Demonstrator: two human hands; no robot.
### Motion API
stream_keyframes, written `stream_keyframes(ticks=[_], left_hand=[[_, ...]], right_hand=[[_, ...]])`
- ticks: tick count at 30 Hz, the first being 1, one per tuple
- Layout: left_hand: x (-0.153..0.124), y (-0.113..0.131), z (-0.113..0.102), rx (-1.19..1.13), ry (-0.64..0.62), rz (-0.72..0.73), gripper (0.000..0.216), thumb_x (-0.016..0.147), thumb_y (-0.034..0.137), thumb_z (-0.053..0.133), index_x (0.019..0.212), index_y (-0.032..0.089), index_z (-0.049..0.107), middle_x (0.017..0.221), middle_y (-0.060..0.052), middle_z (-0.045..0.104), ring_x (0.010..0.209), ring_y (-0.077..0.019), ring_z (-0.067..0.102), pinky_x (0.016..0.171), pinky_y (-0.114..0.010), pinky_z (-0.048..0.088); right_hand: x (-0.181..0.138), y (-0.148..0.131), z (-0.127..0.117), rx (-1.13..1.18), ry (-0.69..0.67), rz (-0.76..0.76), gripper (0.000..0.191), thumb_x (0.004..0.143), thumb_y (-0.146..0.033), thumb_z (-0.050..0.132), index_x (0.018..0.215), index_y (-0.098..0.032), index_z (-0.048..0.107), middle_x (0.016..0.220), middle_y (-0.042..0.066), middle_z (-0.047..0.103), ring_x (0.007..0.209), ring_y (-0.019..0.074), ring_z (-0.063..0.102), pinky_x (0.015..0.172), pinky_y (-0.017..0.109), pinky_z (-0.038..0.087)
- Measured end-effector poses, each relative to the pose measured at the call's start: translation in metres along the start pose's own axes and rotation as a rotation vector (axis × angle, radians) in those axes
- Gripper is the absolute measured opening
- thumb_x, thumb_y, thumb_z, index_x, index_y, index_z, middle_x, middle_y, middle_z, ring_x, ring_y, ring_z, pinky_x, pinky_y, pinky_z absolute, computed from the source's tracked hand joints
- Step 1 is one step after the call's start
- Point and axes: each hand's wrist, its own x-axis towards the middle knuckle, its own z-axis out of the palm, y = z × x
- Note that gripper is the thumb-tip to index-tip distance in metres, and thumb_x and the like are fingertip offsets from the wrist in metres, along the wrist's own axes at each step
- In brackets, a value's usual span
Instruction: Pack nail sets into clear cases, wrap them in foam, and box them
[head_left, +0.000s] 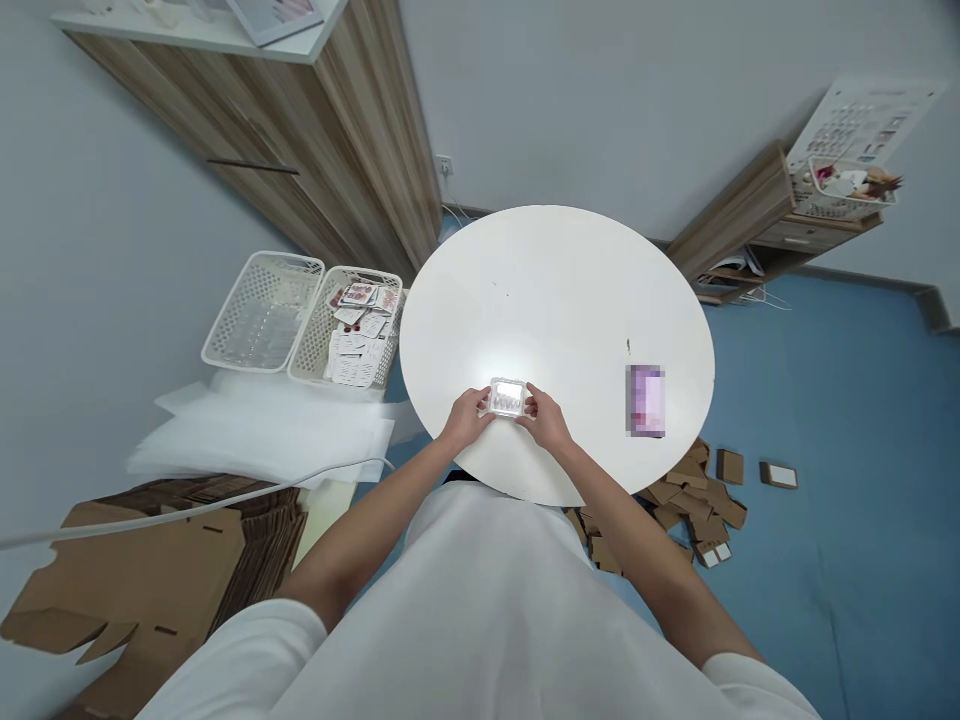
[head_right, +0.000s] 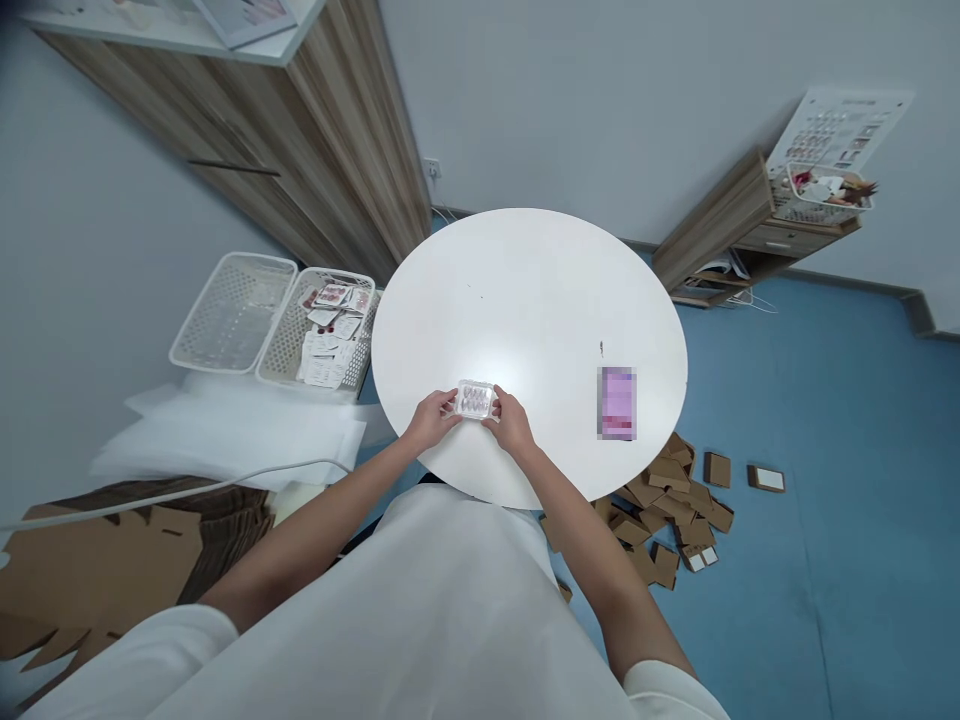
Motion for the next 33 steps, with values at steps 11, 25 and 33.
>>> stream_keyframes(ticks=[11,25,33], left_hand=[[0.052,-0.051,-0.083,0.193,0.103,-0.043,0.05,0.068,0.018,0.061,0.117,0.019,0.05,0.089,-0.002,0.052,0.074,-0.0126,0.054,0.074,-0.027,0.046],[0.109,-0.087,-0.128,0.187,0.073,-0.076,0.048,0.067,0.013,0.058,0.114,0.016,0.052,0.092,-0.004,0.052,0.07,-0.0115,0.051,0.071,-0.026,0.045],[0.108,-0.082,-0.135,0.136,0.048,-0.096,0.054,0.067,0.015,0.059,0.119,0.016,0.046,0.1,-0.007,0.052,0.076,-0.0136,0.052,0.07,-0.028,0.047]], right_hand=[[0.094,-0.056,0.07,-0.263,-0.147,-0.071,0.068,0.067,-0.025,0.064,0.128,-0.021,0.035,0.098,0.004,0.053,0.077,0.0147,0.052,0.072,0.031,0.046],[0.16,-0.076,0.119,-0.254,-0.132,0.012,0.069,0.063,-0.018,0.061,0.127,-0.021,0.036,0.086,0.0,0.051,0.064,0.011,0.047,0.066,0.028,0.044],[0.162,-0.076,0.121,-0.282,-0.142,0.029,0.075,0.063,-0.018,0.064,0.131,-0.02,0.031,0.09,0.002,0.051,0.066,0.0113,0.047,0.067,0.028,0.045]])
